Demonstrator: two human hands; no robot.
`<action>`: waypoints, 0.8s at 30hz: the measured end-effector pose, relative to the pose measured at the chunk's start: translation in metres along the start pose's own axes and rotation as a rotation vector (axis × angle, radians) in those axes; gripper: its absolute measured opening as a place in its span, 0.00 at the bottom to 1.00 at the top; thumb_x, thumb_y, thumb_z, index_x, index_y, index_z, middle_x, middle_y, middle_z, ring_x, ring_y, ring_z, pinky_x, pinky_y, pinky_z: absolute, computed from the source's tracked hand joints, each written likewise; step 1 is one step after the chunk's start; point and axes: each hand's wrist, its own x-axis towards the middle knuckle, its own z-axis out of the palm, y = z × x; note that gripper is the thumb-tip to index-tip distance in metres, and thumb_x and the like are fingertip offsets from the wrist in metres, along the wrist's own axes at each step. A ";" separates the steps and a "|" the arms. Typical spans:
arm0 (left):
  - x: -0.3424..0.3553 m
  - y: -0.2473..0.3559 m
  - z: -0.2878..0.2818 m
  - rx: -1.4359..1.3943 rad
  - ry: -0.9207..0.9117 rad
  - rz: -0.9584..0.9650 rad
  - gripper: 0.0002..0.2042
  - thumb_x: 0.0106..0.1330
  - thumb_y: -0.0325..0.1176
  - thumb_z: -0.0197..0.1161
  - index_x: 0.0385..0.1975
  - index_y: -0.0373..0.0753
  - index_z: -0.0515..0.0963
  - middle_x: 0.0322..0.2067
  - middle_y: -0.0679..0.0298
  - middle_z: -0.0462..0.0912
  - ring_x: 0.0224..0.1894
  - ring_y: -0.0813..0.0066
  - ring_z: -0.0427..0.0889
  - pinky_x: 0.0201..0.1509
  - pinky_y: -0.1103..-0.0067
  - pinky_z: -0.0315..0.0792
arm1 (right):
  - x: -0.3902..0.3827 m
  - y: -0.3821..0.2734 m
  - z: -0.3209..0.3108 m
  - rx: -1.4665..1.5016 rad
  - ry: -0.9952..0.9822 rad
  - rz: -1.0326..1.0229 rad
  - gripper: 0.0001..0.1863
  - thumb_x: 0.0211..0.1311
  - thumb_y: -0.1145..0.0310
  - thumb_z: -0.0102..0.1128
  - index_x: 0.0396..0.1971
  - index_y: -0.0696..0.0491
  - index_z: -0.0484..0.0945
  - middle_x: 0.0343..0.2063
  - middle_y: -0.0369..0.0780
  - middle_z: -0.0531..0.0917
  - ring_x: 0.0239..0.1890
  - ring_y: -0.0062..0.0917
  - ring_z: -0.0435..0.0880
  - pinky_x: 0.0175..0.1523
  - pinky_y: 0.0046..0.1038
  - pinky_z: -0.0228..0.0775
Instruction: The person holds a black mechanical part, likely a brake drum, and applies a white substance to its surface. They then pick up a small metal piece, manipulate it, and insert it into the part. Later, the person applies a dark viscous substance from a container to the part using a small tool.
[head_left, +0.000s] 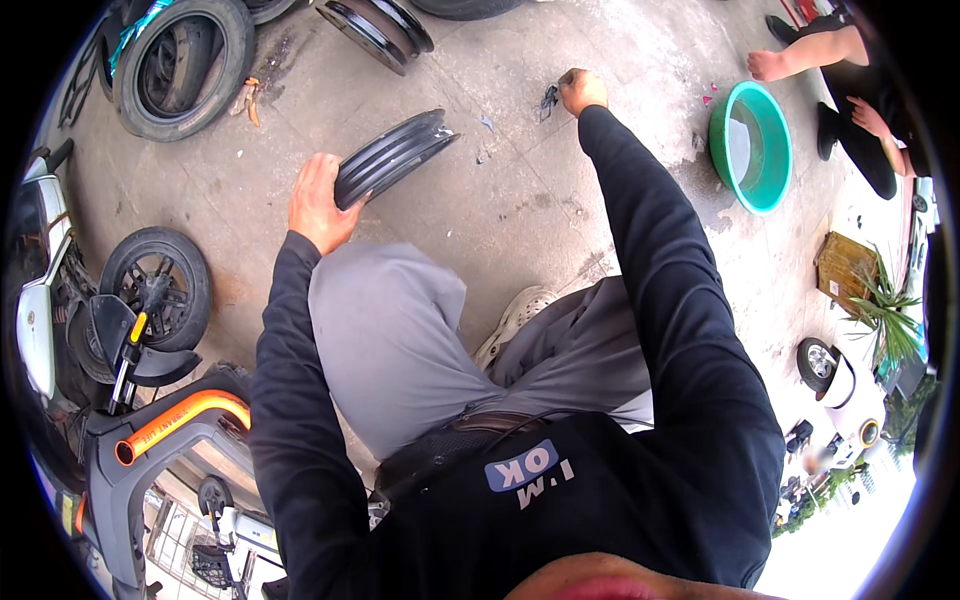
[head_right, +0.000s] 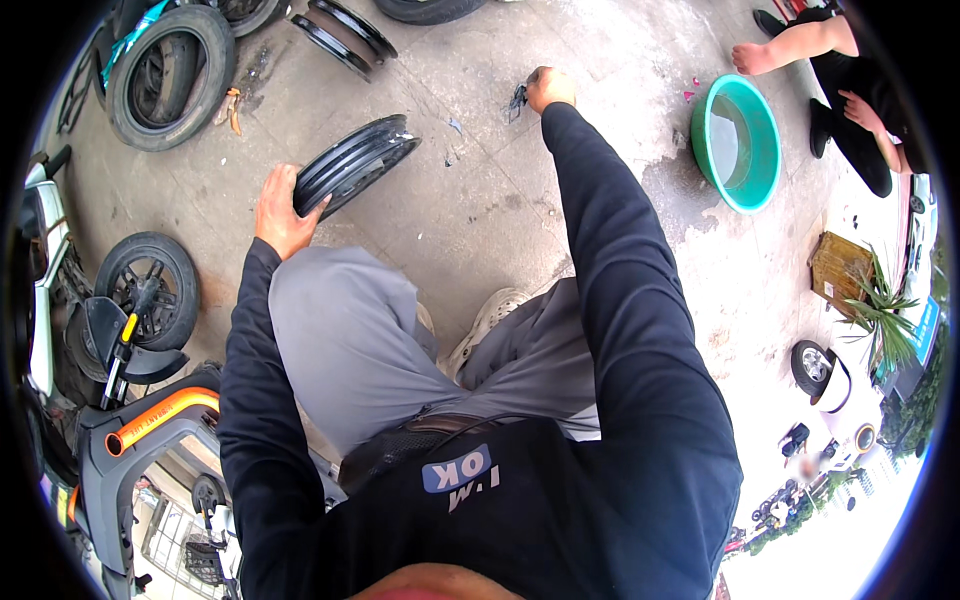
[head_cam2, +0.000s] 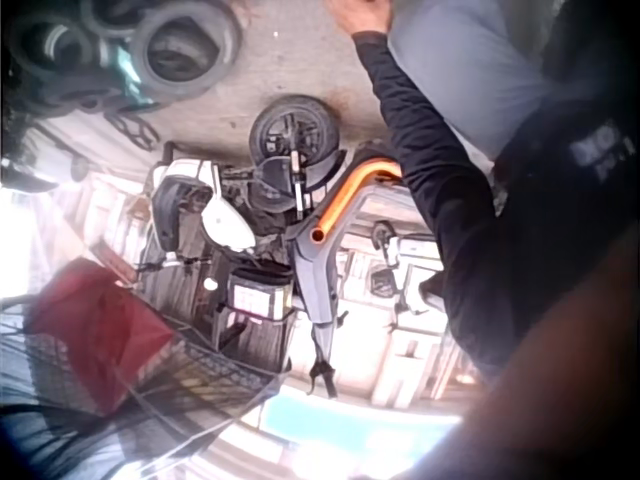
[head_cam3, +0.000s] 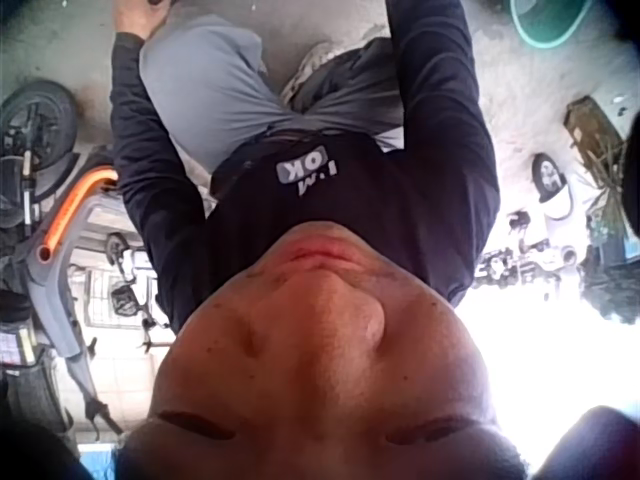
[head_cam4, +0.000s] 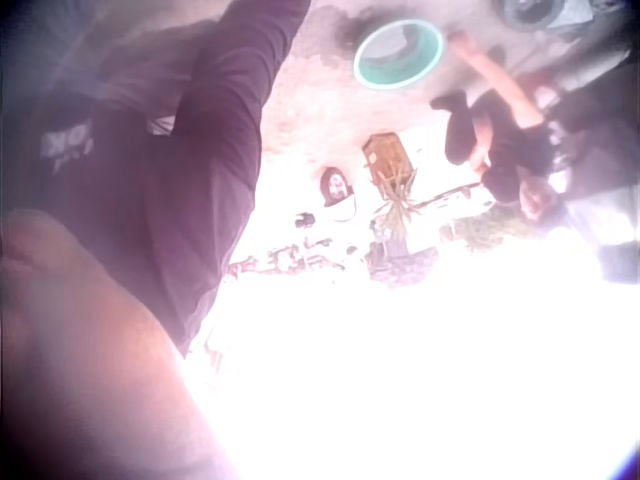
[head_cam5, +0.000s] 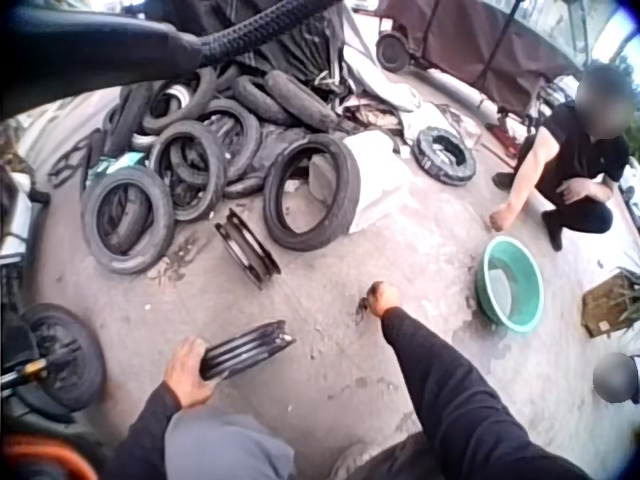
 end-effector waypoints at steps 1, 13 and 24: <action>-0.001 -0.001 0.000 -0.003 -0.012 -0.009 0.24 0.51 0.30 0.76 0.46 0.34 0.72 0.42 0.50 0.75 0.49 0.45 0.76 0.53 0.60 0.72 | 0.000 -0.001 0.001 -0.012 -0.001 -0.002 0.11 0.54 0.65 0.65 0.36 0.49 0.89 0.35 0.47 0.89 0.42 0.43 0.89 0.52 0.40 0.80; -0.001 -0.003 -0.002 -0.007 -0.018 -0.007 0.24 0.50 0.29 0.76 0.45 0.34 0.73 0.42 0.51 0.75 0.49 0.45 0.76 0.53 0.60 0.72 | 0.005 -0.005 -0.006 0.030 -0.064 0.050 0.11 0.57 0.66 0.64 0.38 0.49 0.90 0.39 0.50 0.89 0.46 0.46 0.88 0.56 0.42 0.79; -0.004 -0.011 0.000 -0.012 -0.029 -0.017 0.26 0.48 0.28 0.76 0.47 0.33 0.73 0.44 0.50 0.76 0.50 0.44 0.75 0.55 0.60 0.72 | 0.015 -0.003 -0.011 -0.051 -0.133 -0.057 0.12 0.57 0.68 0.64 0.41 0.48 0.89 0.40 0.47 0.89 0.47 0.44 0.88 0.56 0.39 0.80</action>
